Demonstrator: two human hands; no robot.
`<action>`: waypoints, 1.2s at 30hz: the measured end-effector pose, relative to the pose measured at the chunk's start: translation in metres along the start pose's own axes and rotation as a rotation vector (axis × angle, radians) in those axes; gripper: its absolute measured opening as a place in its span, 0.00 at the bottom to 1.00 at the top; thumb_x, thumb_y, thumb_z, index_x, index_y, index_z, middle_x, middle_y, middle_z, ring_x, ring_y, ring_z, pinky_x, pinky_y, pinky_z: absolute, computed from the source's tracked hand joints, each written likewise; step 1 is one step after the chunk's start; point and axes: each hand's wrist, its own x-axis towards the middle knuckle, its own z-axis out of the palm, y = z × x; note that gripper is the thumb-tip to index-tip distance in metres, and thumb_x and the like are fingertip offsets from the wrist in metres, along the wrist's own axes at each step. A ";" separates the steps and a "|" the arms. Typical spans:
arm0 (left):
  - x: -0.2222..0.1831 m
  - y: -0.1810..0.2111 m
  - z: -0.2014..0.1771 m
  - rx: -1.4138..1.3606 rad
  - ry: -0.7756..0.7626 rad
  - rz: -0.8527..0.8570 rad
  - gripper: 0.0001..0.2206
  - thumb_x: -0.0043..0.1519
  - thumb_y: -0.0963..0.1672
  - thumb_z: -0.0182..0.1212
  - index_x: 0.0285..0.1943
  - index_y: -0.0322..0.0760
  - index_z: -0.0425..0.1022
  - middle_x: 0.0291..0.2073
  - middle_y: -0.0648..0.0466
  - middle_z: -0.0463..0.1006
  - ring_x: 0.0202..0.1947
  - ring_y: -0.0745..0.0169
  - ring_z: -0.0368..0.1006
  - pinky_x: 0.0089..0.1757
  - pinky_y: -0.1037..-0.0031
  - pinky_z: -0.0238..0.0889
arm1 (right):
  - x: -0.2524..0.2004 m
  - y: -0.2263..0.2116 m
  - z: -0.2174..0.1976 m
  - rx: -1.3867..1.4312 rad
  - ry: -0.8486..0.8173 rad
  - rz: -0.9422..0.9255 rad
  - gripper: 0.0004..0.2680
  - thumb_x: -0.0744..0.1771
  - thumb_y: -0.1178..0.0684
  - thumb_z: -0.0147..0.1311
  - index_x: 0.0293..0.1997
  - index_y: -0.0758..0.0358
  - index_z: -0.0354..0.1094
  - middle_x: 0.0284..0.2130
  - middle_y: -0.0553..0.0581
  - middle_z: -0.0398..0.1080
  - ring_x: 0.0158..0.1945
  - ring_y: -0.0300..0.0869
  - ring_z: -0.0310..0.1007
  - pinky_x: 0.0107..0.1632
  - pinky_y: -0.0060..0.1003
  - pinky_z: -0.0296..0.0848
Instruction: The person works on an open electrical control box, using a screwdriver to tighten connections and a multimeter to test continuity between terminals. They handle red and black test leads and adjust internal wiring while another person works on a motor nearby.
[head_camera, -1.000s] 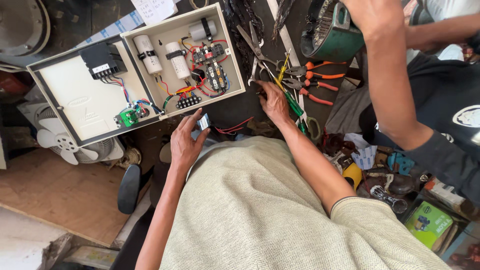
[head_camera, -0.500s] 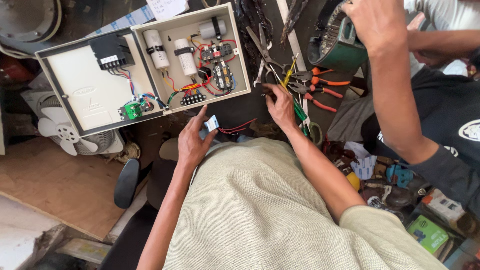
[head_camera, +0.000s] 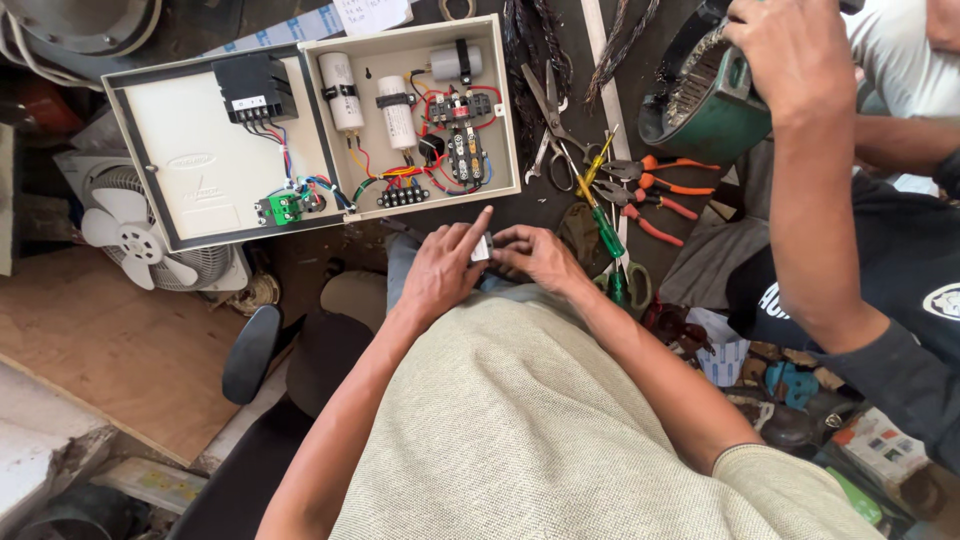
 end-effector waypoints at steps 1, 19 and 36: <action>-0.001 -0.001 0.004 0.011 -0.005 0.016 0.38 0.57 0.44 0.67 0.78 0.37 0.55 0.48 0.46 0.74 0.46 0.47 0.70 0.51 0.60 0.64 | 0.000 0.003 -0.001 0.017 0.015 0.017 0.14 0.66 0.52 0.62 0.55 0.68 0.71 0.34 0.55 0.79 0.33 0.34 0.75 0.38 0.29 0.75; -0.040 -0.036 0.044 -0.166 -0.072 -0.457 0.30 0.58 0.46 0.67 0.72 0.39 0.65 0.56 0.41 0.74 0.54 0.37 0.72 0.51 0.56 0.66 | 0.010 0.012 -0.063 -0.810 0.357 -0.073 0.15 0.64 0.43 0.61 0.52 0.59 0.75 0.36 0.59 0.80 0.38 0.51 0.80 0.44 0.45 0.75; -0.162 -0.141 0.089 -0.435 0.038 -1.141 0.25 0.59 0.46 0.64 0.67 0.39 0.72 0.42 0.48 0.85 0.42 0.58 0.82 0.45 0.68 0.72 | -0.008 0.045 -0.054 -0.766 0.200 0.037 0.13 0.65 0.41 0.59 0.34 0.63 0.77 0.17 0.61 0.74 0.22 0.50 0.77 0.32 0.44 0.72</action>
